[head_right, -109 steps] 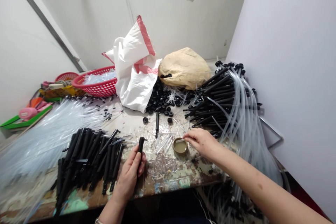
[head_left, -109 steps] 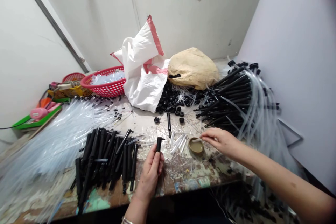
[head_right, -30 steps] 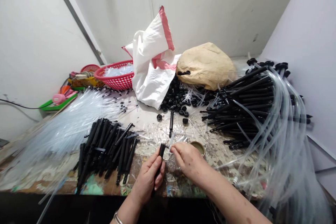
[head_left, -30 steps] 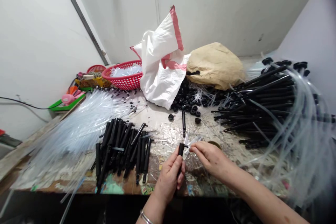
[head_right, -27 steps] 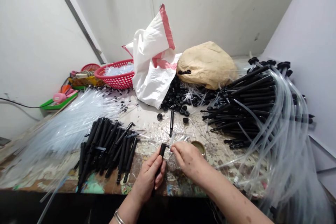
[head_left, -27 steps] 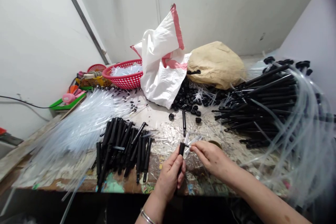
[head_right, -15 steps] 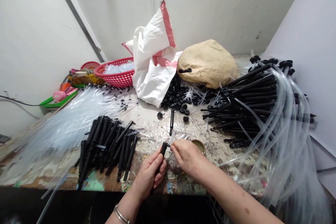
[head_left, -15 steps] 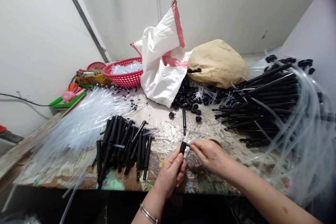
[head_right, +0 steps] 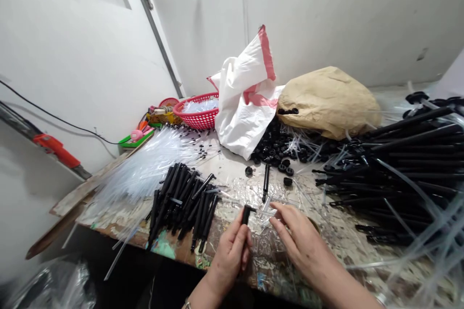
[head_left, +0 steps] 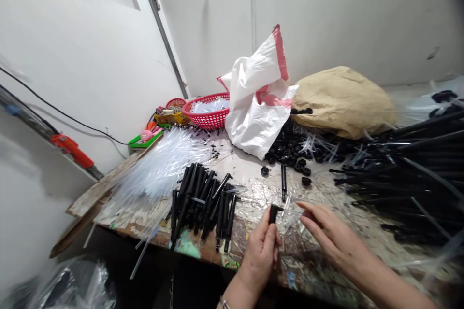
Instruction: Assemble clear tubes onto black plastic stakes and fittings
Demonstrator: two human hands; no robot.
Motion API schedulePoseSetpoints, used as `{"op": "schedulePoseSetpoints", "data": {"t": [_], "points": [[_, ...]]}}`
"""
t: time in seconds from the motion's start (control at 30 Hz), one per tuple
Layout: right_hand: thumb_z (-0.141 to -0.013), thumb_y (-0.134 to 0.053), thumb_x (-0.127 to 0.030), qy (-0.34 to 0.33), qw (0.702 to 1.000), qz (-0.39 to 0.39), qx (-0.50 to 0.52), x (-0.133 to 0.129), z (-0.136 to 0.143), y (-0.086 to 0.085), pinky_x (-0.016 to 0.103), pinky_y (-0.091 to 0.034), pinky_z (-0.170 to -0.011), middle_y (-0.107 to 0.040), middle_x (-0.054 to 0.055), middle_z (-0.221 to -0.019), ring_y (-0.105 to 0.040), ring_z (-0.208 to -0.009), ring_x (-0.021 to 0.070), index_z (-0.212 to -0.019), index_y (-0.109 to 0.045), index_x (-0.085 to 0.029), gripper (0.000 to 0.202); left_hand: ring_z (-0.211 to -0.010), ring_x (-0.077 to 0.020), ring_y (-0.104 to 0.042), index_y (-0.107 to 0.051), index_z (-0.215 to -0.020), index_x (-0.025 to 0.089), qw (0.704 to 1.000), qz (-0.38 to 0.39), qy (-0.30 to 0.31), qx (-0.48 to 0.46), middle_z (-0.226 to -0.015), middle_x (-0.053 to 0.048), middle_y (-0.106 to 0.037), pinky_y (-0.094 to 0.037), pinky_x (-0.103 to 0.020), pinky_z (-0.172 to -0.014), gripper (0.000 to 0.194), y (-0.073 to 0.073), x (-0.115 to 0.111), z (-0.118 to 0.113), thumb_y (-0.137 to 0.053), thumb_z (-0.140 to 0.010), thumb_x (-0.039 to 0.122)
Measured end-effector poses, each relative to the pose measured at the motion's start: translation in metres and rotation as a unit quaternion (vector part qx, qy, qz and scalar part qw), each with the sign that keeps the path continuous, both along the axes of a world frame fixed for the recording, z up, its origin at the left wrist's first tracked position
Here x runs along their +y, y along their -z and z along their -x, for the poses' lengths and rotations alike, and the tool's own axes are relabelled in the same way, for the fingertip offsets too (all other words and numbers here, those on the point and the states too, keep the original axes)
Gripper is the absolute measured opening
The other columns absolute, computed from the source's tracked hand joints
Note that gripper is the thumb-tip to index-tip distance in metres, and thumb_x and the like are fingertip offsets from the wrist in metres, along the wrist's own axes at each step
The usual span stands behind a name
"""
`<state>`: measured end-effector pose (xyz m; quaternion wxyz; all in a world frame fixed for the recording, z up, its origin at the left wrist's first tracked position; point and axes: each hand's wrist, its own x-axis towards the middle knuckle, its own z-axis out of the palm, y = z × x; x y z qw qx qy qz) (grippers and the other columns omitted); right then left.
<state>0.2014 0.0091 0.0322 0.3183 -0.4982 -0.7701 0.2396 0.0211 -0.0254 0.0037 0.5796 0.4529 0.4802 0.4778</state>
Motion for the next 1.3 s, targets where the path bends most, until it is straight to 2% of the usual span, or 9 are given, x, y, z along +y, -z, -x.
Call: {"op": "schedulePoseSetpoints", "data": {"t": [0.17, 0.27, 0.37, 0.57, 0.73, 0.83, 0.93, 1.1, 1.3], "points": [[-0.089, -0.039, -0.038, 0.016, 1.0, -0.014, 0.016, -0.023, -0.016, -0.01, 0.036, -0.046, -0.086, -0.057, 0.01, -0.107, -0.055, -0.101, 0.0209, -0.107, -0.054, -0.022, 0.029, -0.056, -0.0101, -0.049, -0.031, -0.138, 0.023, 0.958, -0.132, -0.186, 0.173, -0.079, -0.001, -0.054, -0.047, -0.024, -0.055, 0.053, -0.032, 0.021, 0.049, -0.04, -0.088, 0.04], [-0.09, -0.039, -0.033, -0.022, 0.999, 0.014, 0.02, -0.037, -0.021, -0.011, 0.031, -0.047, -0.082, -0.058, 0.007, -0.101, -0.056, -0.096, 0.0175, -0.099, -0.057, -0.023, 0.022, -0.062, -0.0144, -0.05, -0.041, -0.133, 0.018, 0.875, -0.216, -0.253, 0.351, -0.077, -0.002, -0.05, -0.048, -0.031, -0.067, 0.048, -0.045, 0.048, 0.088, -0.041, -0.087, 0.034], [-0.091, -0.038, -0.031, -0.036, 0.998, 0.04, 0.021, -0.045, -0.024, -0.009, 0.028, -0.047, -0.077, -0.059, 0.005, -0.095, -0.057, -0.089, 0.0154, -0.095, -0.058, -0.024, 0.022, -0.071, -0.0204, -0.054, -0.05, -0.125, 0.014, 0.797, -0.248, -0.252, 0.49, -0.077, -0.005, -0.052, -0.046, -0.039, -0.077, 0.044, -0.041, 0.076, 0.114, -0.04, -0.085, 0.029], [-0.091, -0.037, -0.029, -0.04, 0.998, 0.04, 0.015, -0.033, -0.027, -0.011, 0.029, -0.047, -0.075, -0.06, 0.005, -0.089, -0.057, -0.084, 0.0164, -0.089, -0.059, -0.022, 0.024, -0.086, -0.0277, -0.056, -0.061, -0.107, 0.009, 0.738, -0.219, -0.256, 0.585, -0.085, -0.013, -0.058, -0.044, -0.043, -0.08, 0.034, -0.021, 0.104, 0.122, -0.048, -0.077, 0.019], [-0.091, -0.033, -0.027, -0.019, 0.996, 0.055, -0.07, 0.018, -0.003, -0.018, 0.03, -0.046, -0.074, -0.063, 0.007, -0.091, -0.059, -0.084, 0.0176, -0.094, -0.06, -0.019, 0.028, -0.096, -0.0296, -0.053, -0.057, -0.114, 0.008, 0.715, -0.265, -0.307, 0.569, -0.099, -0.017, -0.056, -0.04, -0.046, -0.086, 0.036, -0.031, 0.091, 0.105, -0.045, -0.083, 0.02], [-0.09, -0.037, -0.023, 0.028, 0.985, 0.076, -0.155, 0.063, 0.022, -0.014, 0.03, -0.044, -0.082, -0.062, 0.01, -0.106, -0.058, -0.096, 0.0189, -0.109, -0.055, -0.017, 0.027, -0.099, -0.0253, -0.051, -0.05, -0.125, 0.015, 0.724, -0.368, -0.322, 0.487, -0.103, -0.013, -0.054, -0.041, -0.042, -0.087, 0.039, -0.03, 0.071, 0.077, -0.043, -0.086, 0.018], [-0.086, -0.045, -0.023, 0.074, 0.977, 0.086, -0.182, 0.102, 0.042, -0.005, 0.033, -0.042, -0.083, -0.06, 0.015, -0.111, -0.057, -0.099, 0.0234, -0.115, -0.051, -0.013, 0.032, -0.096, -0.022, -0.051, -0.045, -0.129, 0.023, 0.771, -0.418, -0.233, 0.42, -0.103, -0.01, -0.053, -0.043, -0.039, -0.086, 0.047, -0.014, 0.048, 0.051, -0.045, -0.084, 0.01], [-0.085, -0.048, -0.027, 0.066, 0.971, 0.085, -0.213, 0.114, 0.055, 0.006, 0.035, -0.041, -0.082, -0.055, 0.023, -0.113, -0.054, -0.103, 0.0286, -0.123, -0.043, -0.005, 0.045, -0.097, -0.0219, -0.051, -0.047, -0.128, 0.026, 0.838, -0.35, -0.185, 0.375, -0.104, -0.01, -0.055, -0.043, -0.039, -0.085, 0.051, 0.013, 0.001, 0.034, -0.039, -0.084, 0.003], [-0.084, -0.047, -0.033, 0.002, 0.973, 0.033, -0.227, 0.121, 0.037, 0.02, 0.031, -0.042, -0.068, -0.063, 0.018, -0.085, -0.058, -0.076, 0.0232, -0.117, -0.049, -0.003, 0.045, -0.088, -0.0219, -0.054, -0.055, -0.121, 0.022, 0.89, -0.281, -0.133, 0.333, -0.093, -0.011, -0.061, -0.046, -0.039, -0.08, 0.046, 0.016, -0.045, 0.015, -0.036, -0.083, 0.007]]}}
